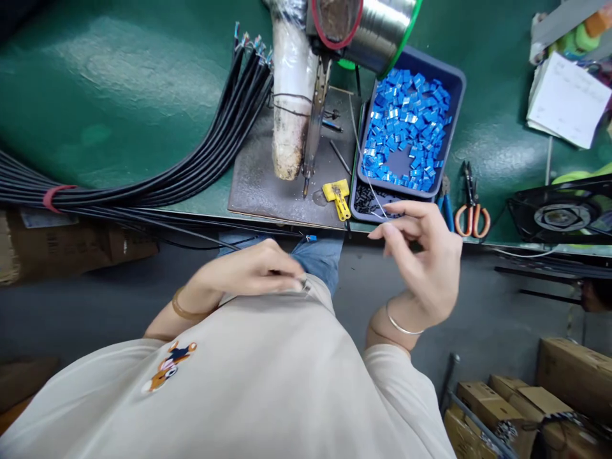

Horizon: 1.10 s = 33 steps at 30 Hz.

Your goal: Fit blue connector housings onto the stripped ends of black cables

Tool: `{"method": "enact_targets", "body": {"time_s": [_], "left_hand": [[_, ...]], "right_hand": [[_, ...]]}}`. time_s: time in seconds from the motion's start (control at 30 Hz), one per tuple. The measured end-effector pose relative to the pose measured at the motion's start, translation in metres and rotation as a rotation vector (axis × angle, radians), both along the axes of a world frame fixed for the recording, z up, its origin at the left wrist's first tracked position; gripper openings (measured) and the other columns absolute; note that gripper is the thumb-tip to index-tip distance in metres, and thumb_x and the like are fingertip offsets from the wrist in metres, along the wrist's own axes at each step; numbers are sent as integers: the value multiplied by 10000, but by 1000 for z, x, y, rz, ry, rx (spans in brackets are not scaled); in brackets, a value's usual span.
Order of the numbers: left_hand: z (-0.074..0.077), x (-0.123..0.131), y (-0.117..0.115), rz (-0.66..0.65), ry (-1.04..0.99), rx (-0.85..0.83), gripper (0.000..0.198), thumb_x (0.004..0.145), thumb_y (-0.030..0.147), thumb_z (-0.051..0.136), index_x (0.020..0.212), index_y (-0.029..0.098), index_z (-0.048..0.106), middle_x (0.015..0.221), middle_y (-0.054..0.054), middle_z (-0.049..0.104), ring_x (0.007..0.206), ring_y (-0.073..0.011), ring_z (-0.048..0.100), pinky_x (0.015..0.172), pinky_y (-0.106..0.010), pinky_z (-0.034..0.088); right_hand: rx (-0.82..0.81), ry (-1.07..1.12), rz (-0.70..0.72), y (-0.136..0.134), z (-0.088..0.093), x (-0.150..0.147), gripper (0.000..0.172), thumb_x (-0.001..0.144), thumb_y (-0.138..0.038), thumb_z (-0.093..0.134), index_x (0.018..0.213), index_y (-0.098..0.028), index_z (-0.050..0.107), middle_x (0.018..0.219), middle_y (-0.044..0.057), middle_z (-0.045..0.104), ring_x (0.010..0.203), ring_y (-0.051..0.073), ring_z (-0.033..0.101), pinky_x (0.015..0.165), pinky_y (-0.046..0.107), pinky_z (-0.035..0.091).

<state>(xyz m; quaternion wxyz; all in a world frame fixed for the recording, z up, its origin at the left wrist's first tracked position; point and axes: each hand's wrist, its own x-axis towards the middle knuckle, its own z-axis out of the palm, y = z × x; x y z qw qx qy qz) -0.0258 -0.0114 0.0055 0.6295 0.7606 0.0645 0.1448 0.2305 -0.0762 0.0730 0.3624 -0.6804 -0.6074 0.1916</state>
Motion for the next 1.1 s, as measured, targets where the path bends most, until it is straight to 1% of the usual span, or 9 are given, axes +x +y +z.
{"method": "enact_targets", "body": {"time_s": [0.03, 0.07, 0.17, 0.27, 0.43, 0.67, 0.9, 1.0, 1.1], "left_hand": [[-2, -7, 4, -160, -32, -176, 190, 889, 278, 593, 759, 172, 683, 544, -31, 622, 431, -94, 508, 454, -223, 348], [-5, -13, 7, -204, -59, -369, 181, 879, 303, 612, 771, 173, 678, 530, -32, 616, 395, -91, 488, 411, -218, 330], [-16, -24, 9, 278, -250, -910, 232, 791, 388, 712, 757, 180, 614, 488, 19, 537, 316, -57, 374, 322, -185, 234], [-21, -22, 5, 634, -322, -1134, 240, 735, 329, 765, 782, 188, 577, 510, 64, 495, 340, -22, 311, 341, -148, 245], [-18, -11, 3, 730, -340, -1094, 323, 726, 327, 771, 986, 210, 618, 590, 46, 572, 402, -52, 429, 356, -161, 293], [-12, 9, 7, 742, -274, -925, 235, 739, 329, 756, 829, 164, 615, 565, 33, 589, 376, -23, 391, 341, -163, 212], [-13, 20, 5, 778, -243, -821, 225, 762, 334, 733, 850, 151, 637, 571, 27, 581, 403, -13, 342, 371, -184, 183], [-13, 24, 7, 798, -233, -802, 213, 761, 326, 730, 825, 149, 631, 558, 28, 573, 408, -14, 337, 377, -183, 168], [-12, 28, 7, 829, -221, -771, 194, 759, 304, 726, 781, 149, 612, 528, 36, 555, 419, -21, 368, 385, -173, 193]], "right_hand": [[-99, -94, -8, 5, 0, 12, 141, 844, -251, 661, 979, -238, 621, 737, 18, 715, 561, 123, 653, 555, 267, 477], [-136, -222, -57, 13, -2, 23, 92, 820, -247, 685, 879, -230, 615, 708, 17, 707, 589, 125, 665, 598, 267, 482], [-93, -586, -310, 46, -16, 54, 145, 736, -210, 736, 753, -205, 593, 632, 10, 654, 574, 111, 601, 653, 294, 417], [-74, -768, -452, 83, -34, 70, 120, 793, -255, 679, 853, -165, 627, 750, 47, 686, 650, 110, 577, 689, 319, 336], [-97, -709, -364, 124, -48, 79, 168, 774, -279, 680, 811, -121, 640, 785, 41, 675, 652, 68, 477, 708, 305, 312], [-145, -434, -300, 142, -55, 86, 240, 589, -93, 761, 551, -192, 546, 574, -41, 535, 538, 49, 448, 646, 296, 370], [250, -535, -346, 95, -51, 61, 296, 653, -44, 709, 639, -213, 467, 703, 17, 585, 724, 140, 559, 686, 323, 415], [378, -313, -291, 68, -46, 37, 181, 710, -76, 659, 706, -189, 518, 820, 61, 617, 772, 155, 617, 546, 266, 402], [309, -38, -234, 44, -42, 7, 131, 758, -160, 681, 742, -183, 552, 873, 49, 636, 680, 118, 601, 482, 239, 417]]}}
